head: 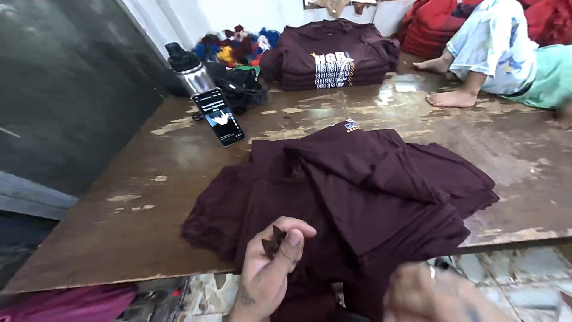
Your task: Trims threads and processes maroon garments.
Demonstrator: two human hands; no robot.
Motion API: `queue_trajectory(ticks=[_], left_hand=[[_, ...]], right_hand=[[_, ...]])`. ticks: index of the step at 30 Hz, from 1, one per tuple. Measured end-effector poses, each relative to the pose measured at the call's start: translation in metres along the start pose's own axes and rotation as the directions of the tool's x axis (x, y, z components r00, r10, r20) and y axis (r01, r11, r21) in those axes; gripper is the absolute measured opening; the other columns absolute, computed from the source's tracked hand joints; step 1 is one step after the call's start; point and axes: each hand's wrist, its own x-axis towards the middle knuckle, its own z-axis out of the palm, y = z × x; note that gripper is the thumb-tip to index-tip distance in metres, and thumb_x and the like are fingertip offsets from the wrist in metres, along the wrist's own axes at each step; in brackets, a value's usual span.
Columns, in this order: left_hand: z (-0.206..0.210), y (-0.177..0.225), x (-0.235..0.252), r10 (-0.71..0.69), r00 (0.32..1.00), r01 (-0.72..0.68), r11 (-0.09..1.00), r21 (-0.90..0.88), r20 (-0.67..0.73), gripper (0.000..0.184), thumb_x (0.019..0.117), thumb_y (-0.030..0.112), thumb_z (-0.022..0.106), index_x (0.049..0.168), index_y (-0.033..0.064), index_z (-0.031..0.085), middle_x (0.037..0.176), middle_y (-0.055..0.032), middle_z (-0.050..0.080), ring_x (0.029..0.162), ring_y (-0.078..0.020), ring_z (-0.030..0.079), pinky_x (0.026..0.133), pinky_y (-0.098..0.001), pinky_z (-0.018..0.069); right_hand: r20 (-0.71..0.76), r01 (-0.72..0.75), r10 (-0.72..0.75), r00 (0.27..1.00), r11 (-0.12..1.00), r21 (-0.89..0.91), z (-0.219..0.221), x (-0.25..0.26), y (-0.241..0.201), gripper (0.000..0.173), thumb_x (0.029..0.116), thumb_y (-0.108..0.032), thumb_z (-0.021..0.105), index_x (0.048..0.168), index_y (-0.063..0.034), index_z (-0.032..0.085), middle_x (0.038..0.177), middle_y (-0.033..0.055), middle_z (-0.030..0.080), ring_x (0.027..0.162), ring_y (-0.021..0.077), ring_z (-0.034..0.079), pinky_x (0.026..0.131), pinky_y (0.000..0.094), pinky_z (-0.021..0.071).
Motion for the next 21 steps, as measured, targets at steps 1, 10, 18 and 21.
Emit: queue_trajectory(ticks=[1, 10, 18, 21], left_hand=[[0.001, -0.001, -0.001, -0.004, 1.000, 0.004, 1.000, -0.007, 0.007, 0.027, 0.1049, 0.037, 0.054, 0.105, 0.0183, 0.074, 0.074, 0.0166, 0.060, 0.062, 0.0111, 0.052, 0.054, -0.0061, 0.0410], [0.019, -0.010, -0.001, 0.110, 0.987, -0.140, 0.944, 0.297, 0.118, 0.024, 0.1024, 0.023, 0.060, 0.098, 0.0017, 0.070, 0.090, -0.0005, 0.064, 0.083, 0.0043, 0.058, 0.072, -0.0095, 0.0480], [0.057, -0.019, 0.004, 0.208, 0.969, -0.246, 0.849, 0.467, 0.133, 0.014, 0.0882, 0.012, 0.068, 0.085, -0.0013, 0.069, 0.081, -0.0092, 0.065, 0.070, -0.0058, 0.059, 0.062, -0.0143, 0.0490], [0.049, -0.017, 0.007, 0.117, 0.970, -0.204, 0.868, 0.453, 0.214, 0.014, 0.0886, 0.011, 0.065, 0.081, -0.0003, 0.065, 0.078, -0.0080, 0.061, 0.070, -0.0073, 0.057, 0.061, -0.0168, 0.0473]], right_hand=[[-0.075, -0.053, 0.044, 0.996, 0.992, -0.118, -0.001, 0.002, 0.011, 0.024, 0.1065, -0.029, 0.054, 0.111, -0.0101, 0.068, 0.103, 0.0091, 0.069, 0.105, 0.0160, 0.066, 0.099, 0.0270, 0.0512], [-0.263, -0.117, 0.104, 0.959, 0.993, -0.035, 0.013, 0.014, 0.059, 0.014, 0.0959, -0.017, 0.056, 0.089, -0.0043, 0.056, 0.094, 0.0099, 0.064, 0.092, 0.0083, 0.065, 0.079, 0.0156, 0.0533], [-0.259, -0.112, 0.107, 0.960, 0.994, -0.005, 0.018, 0.002, 0.059, 0.016, 0.1015, -0.026, 0.060, 0.104, -0.0104, 0.056, 0.102, 0.0007, 0.065, 0.099, 0.0008, 0.065, 0.085, 0.0145, 0.0553], [-0.252, -0.130, 0.112, 0.961, 0.990, -0.057, 0.023, 0.004, 0.058, 0.014, 0.1009, -0.022, 0.060, 0.107, -0.0106, 0.055, 0.099, 0.0014, 0.064, 0.094, 0.0003, 0.065, 0.082, 0.0128, 0.0544]])
